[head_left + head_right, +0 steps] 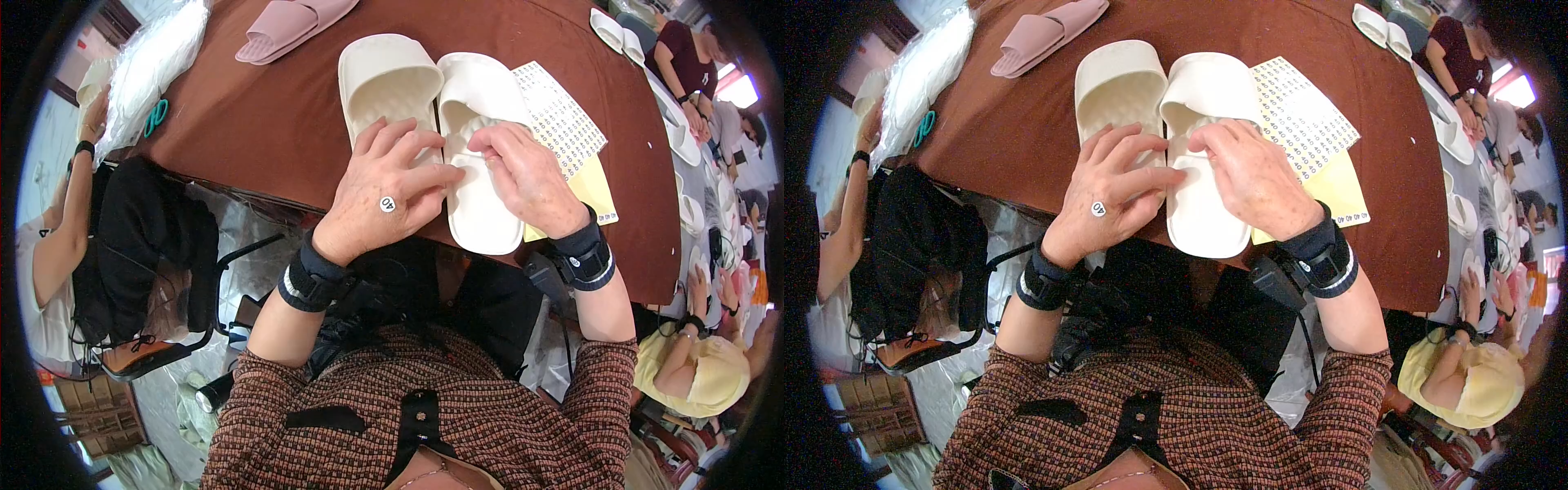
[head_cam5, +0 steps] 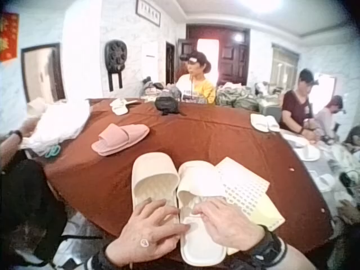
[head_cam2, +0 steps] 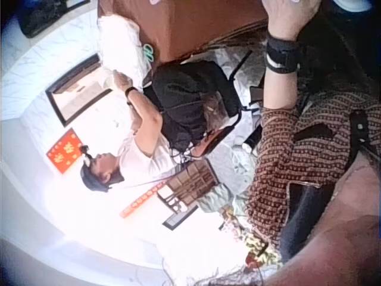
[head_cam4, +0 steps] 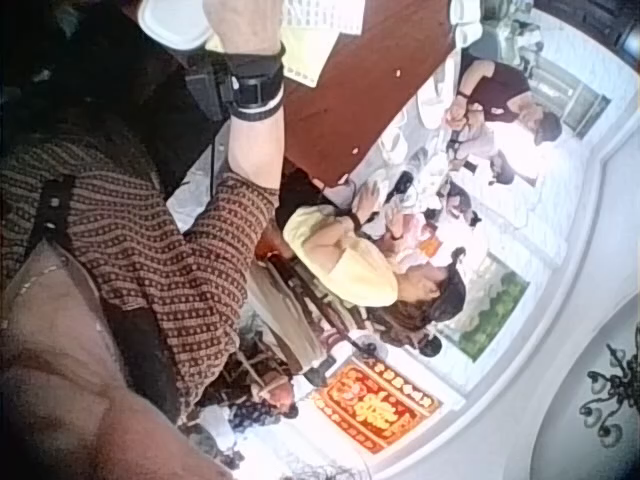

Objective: Applying size labels to the insoles of white and pink sandals using a small tool.

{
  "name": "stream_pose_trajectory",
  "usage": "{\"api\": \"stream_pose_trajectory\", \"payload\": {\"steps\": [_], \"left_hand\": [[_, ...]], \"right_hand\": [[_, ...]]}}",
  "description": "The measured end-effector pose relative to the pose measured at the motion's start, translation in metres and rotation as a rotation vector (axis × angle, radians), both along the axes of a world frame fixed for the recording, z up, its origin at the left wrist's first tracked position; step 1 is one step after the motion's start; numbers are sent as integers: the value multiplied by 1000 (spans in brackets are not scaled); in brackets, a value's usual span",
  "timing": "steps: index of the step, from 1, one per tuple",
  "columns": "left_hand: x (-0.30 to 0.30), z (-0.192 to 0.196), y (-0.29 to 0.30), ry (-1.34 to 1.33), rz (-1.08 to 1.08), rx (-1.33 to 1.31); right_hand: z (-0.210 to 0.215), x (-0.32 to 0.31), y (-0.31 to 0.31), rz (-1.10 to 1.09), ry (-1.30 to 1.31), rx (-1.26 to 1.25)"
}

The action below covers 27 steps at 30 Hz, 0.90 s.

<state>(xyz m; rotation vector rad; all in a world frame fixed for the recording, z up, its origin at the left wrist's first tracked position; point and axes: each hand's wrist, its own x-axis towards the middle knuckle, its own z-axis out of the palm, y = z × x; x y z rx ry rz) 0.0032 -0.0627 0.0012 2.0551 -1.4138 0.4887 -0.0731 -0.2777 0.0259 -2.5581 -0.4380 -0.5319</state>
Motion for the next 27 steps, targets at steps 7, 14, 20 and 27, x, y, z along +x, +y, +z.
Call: {"api": "stream_pose_trajectory", "payload": {"steps": [7,14,20,27], "left_hand": [[0,-1,0,-4,1,-7],[2,0,0,-12,-12,-1],[2,-2,0,-18,-3,-24],[1,-2,-1,-28,0,-20]], "right_hand": [[-1,-1,1,-17,17,-26],[1,-4,0,-6,36,26],[0,-3,0,-15,22,74],[0,-2,2,-34,17,19]]}}
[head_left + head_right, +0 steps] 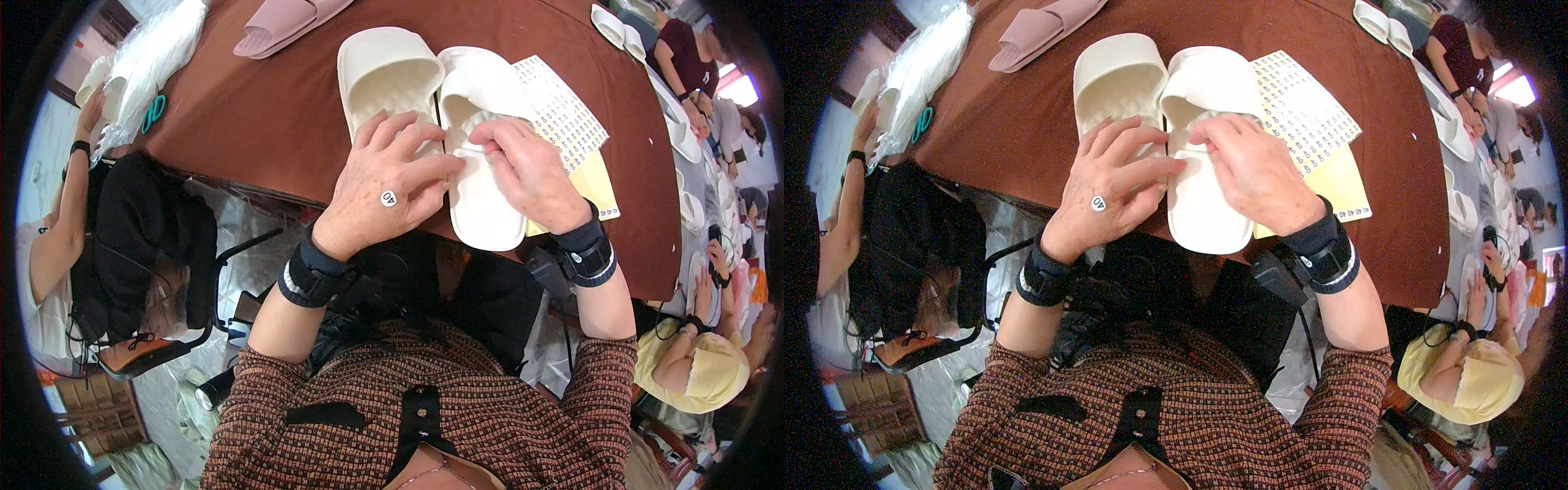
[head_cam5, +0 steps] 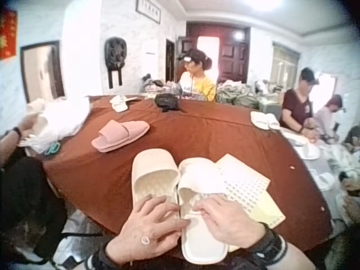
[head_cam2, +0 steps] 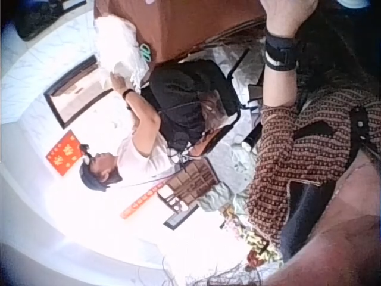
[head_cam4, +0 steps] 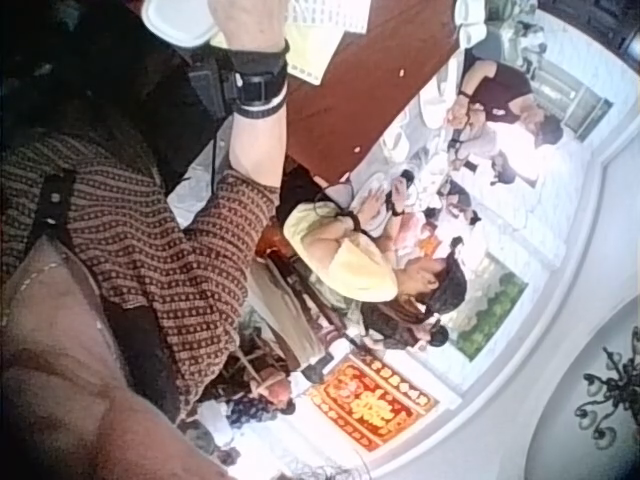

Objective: Applying size labels to the insoles of white and pink sandals using a small tool.

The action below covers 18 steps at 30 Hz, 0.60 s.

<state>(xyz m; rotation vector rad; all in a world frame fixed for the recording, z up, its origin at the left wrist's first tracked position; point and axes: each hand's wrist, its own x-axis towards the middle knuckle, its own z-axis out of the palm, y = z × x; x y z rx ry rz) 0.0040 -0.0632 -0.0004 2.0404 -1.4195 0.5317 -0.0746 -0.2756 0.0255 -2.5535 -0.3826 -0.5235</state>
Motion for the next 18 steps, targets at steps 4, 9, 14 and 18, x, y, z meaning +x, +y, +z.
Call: {"api": "stream_pose_trajectory", "payload": {"steps": [4,9,14,18], "left_hand": [[-1,2,-1,3,3,8],[-1,1,-1,9,0,10],[0,0,0,13,-3,4],[0,0,0,15,-6,3]], "right_hand": [[-3,1,-1,-7,-12,-54],[-2,-2,-6,-24,94,169],[-2,-3,-8,-8,118,230],[2,-1,-3,-7,93,130]]}}
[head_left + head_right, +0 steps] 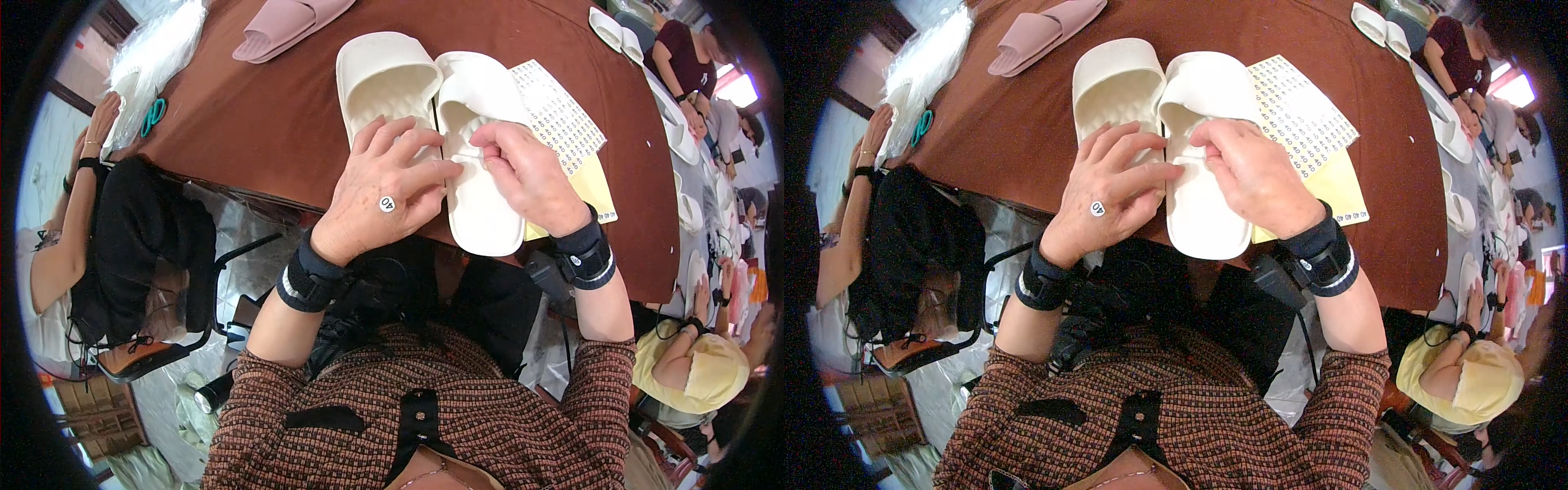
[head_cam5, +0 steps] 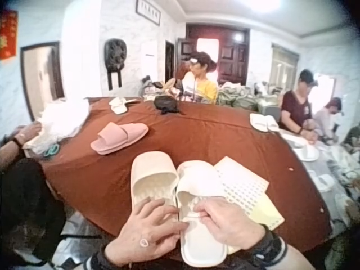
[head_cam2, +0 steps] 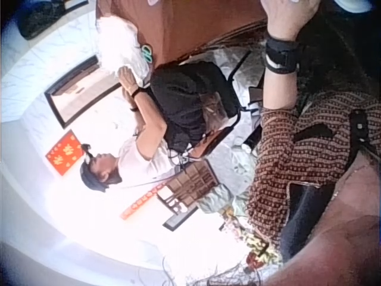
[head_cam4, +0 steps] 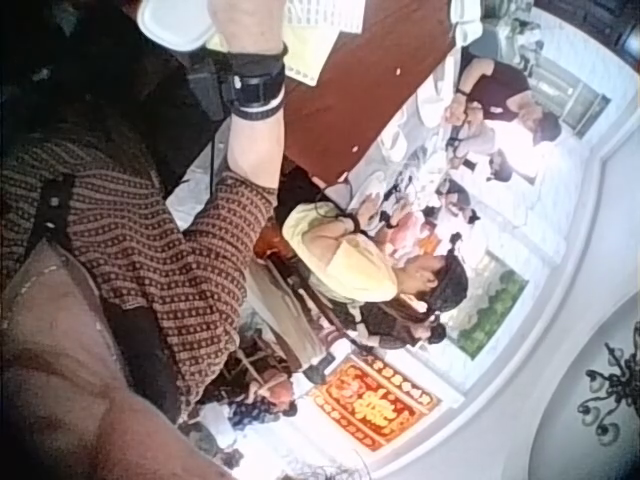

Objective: Applying size labels to the insoles of white and pink sandals using a small tool.

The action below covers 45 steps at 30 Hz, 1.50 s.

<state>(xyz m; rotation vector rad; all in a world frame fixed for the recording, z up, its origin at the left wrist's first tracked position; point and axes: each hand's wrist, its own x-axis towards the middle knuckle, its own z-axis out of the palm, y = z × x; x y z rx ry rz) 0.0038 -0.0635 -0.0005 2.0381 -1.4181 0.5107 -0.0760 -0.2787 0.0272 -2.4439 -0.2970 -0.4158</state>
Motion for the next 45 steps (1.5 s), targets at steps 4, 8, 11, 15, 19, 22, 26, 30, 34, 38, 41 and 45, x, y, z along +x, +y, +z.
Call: {"api": "stream_pose_trajectory", "payload": {"steps": [4,8,11,15,19,22,26,30,34,38,41,45], "left_hand": [[-1,1,0,-2,6,6],[-1,1,-1,-5,7,9],[-1,2,0,1,14,20],[-1,3,-1,0,12,25],[-1,2,0,-4,21,21],[0,1,0,1,14,9],[-1,2,-1,0,7,17],[-2,4,0,5,16,27],[-1,3,0,8,14,28],[-2,4,0,5,18,31],[-2,4,0,12,14,28],[-2,3,0,5,15,20]], "right_hand": [[-1,2,3,15,-70,-143],[-4,3,3,12,-85,-148],[-2,2,3,21,-68,-114],[-1,-1,-1,-2,34,38],[4,-1,-5,-1,156,233],[-4,-1,-9,30,64,124],[0,-2,-4,31,12,39],[0,-1,-1,37,-32,-68],[-1,-2,-2,35,-26,-22],[4,-5,-2,24,79,97],[4,-5,-5,40,138,147],[5,-5,-5,41,170,185]]}}
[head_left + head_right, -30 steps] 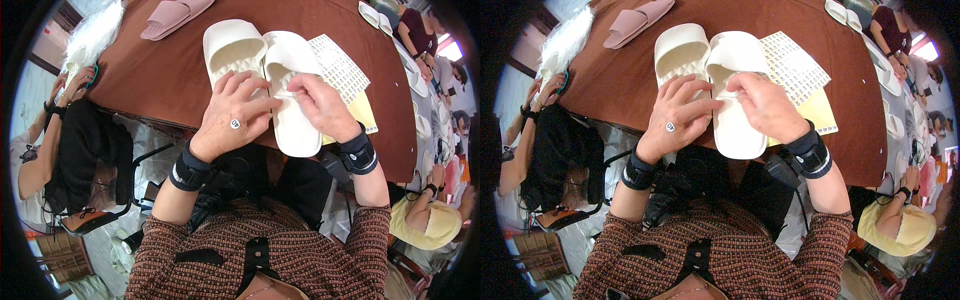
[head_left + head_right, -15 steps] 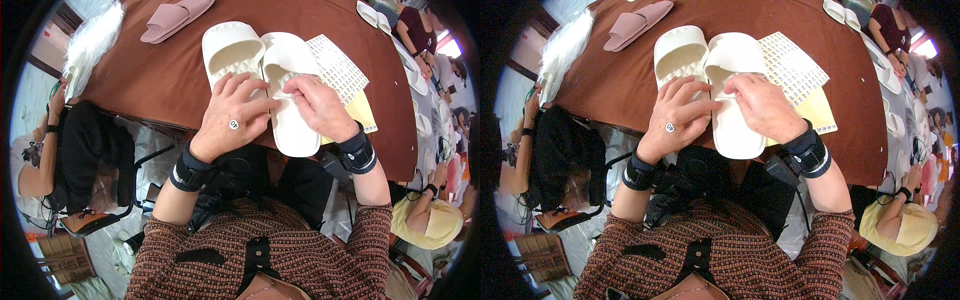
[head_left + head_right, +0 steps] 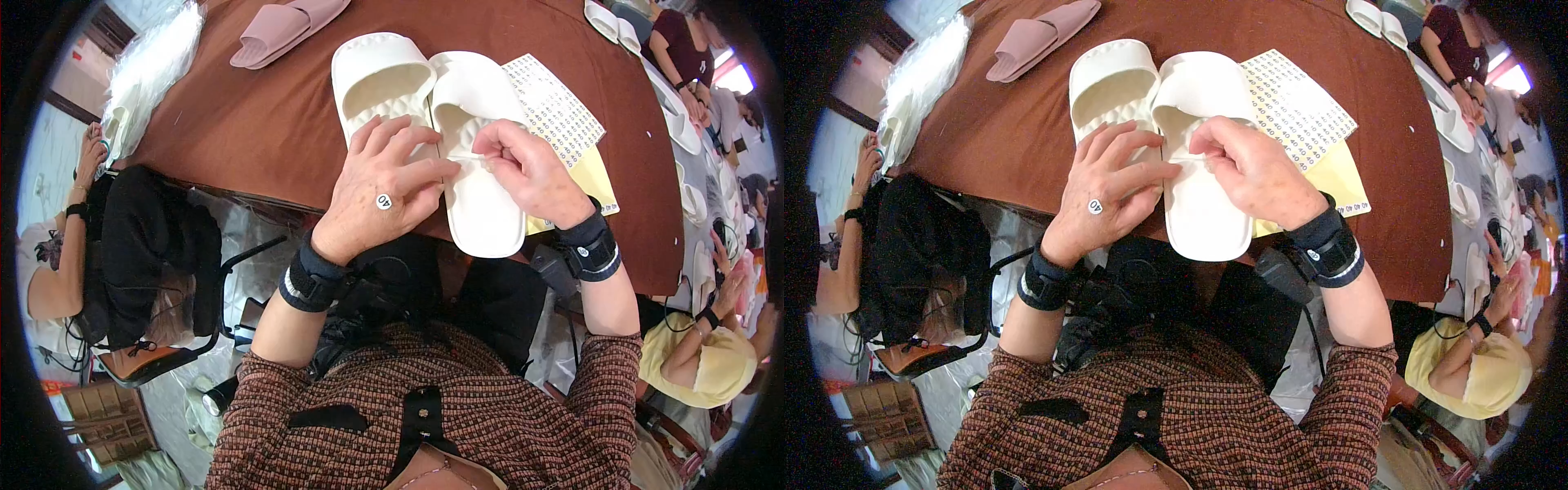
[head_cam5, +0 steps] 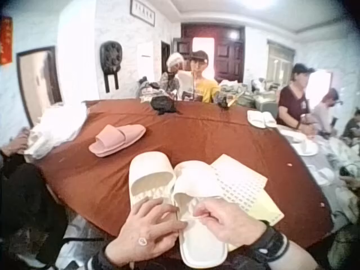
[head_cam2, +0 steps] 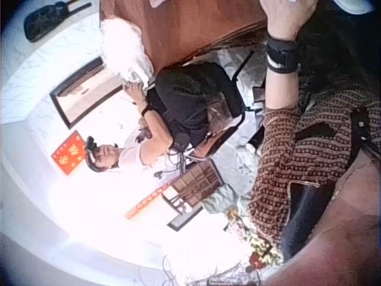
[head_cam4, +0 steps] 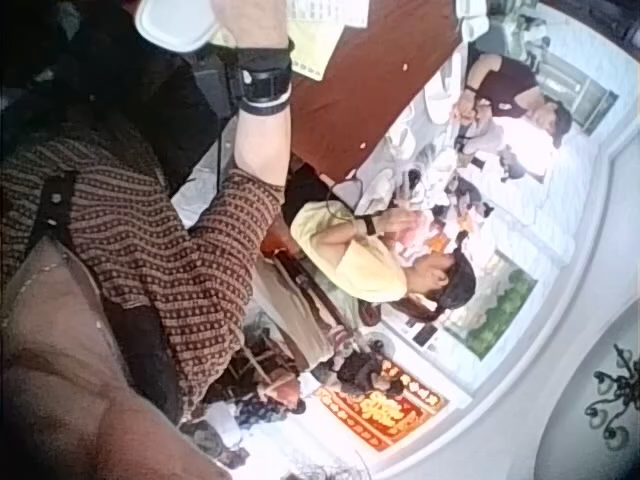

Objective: Applying size labels to the insoles of white and pink sandals using a small tool.

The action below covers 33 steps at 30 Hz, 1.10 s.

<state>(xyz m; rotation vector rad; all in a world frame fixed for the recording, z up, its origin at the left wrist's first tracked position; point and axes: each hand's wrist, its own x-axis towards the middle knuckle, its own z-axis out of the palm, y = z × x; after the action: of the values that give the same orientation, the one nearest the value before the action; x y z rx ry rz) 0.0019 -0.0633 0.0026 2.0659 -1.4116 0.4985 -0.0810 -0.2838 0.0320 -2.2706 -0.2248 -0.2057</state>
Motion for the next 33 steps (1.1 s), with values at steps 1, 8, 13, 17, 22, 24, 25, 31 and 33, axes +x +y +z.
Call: {"api": "stream_pose_trajectory", "payload": {"steps": [1,8,13,17,22,24,25,31,33], "left_hand": [[0,0,0,3,1,1],[0,-1,1,-4,-7,12],[1,-1,-1,-12,8,12],[2,-5,-4,-30,-1,-31],[2,-4,-3,-34,7,-40],[2,-3,-4,-34,2,-38],[2,-3,-3,-33,1,-28],[0,-1,-2,-30,13,4],[1,0,-1,-27,16,5]], "right_hand": [[-1,0,-1,4,8,20],[-2,1,4,-9,-104,-107],[-8,5,-3,56,-219,-203],[-7,4,-4,45,-222,-189],[-8,4,-2,41,-172,-133],[-7,3,-4,36,-168,-136],[-7,3,-4,35,-163,-132],[-8,4,-7,35,-72,104],[-3,4,-4,18,-38,131]]}}
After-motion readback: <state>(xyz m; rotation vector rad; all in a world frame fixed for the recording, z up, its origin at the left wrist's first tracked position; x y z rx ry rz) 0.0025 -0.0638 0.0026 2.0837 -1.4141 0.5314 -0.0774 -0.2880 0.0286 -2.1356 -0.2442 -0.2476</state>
